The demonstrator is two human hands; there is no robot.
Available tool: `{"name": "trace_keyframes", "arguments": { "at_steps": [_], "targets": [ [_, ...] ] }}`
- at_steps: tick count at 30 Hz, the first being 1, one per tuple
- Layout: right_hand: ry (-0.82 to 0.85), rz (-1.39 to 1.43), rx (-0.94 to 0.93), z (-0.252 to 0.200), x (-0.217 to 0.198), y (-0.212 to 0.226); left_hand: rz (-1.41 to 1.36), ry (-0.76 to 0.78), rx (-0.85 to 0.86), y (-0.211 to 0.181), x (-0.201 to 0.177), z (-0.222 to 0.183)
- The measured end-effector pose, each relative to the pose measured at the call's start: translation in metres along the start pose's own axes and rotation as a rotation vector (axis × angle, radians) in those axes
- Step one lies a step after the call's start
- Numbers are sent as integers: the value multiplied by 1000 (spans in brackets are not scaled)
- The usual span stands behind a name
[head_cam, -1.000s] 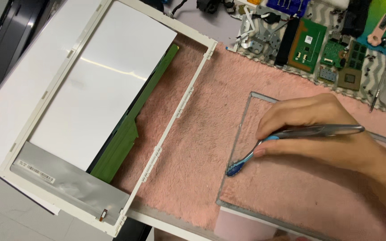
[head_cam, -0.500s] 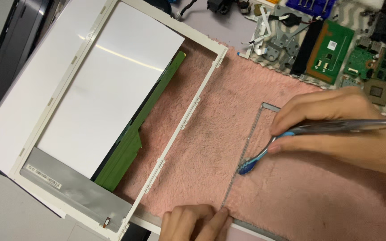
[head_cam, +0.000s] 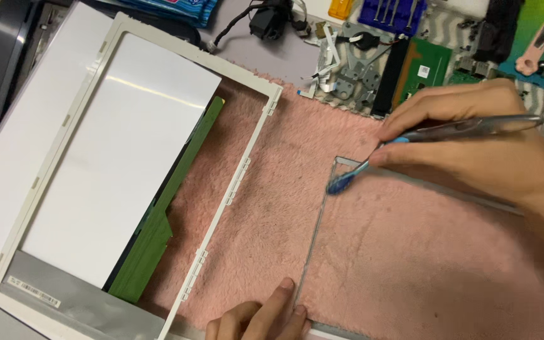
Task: The person cleans a plastic laptop screen frame using a brush and a cleaning liquid from a spray bottle, then handles and inspects a flat panel.
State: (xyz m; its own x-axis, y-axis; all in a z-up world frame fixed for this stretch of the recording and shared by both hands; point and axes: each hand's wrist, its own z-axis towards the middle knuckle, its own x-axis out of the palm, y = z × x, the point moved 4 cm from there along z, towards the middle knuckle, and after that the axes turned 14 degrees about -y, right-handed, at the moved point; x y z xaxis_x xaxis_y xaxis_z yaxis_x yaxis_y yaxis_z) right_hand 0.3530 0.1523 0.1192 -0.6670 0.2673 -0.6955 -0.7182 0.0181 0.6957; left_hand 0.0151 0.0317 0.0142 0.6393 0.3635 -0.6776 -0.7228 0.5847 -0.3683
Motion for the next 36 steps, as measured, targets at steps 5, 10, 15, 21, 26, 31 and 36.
{"name": "trace_keyframes", "arguments": {
  "at_steps": [5,10,15,21,26,31,36],
  "targets": [
    [-115,11,103,-13,-9,-6,20,-19,11,2,2,-1],
    [-234,56,72,-42,-17,6,-88,-110,-82,-5,-1,24],
    [-391,-50,30,-78,-9,-6,-249,95,-116,3,-11,28],
    [-391,46,-51,-91,15,-5,-285,122,-27,2,-21,36],
    [-424,33,-208,-98,27,-2,-228,114,54,6,-25,32],
    [-414,21,-218,-100,27,-3,-289,121,59,7,-35,40],
    [-381,54,-92,-99,25,-9,-333,98,60,6,-41,43]
  ]
}}
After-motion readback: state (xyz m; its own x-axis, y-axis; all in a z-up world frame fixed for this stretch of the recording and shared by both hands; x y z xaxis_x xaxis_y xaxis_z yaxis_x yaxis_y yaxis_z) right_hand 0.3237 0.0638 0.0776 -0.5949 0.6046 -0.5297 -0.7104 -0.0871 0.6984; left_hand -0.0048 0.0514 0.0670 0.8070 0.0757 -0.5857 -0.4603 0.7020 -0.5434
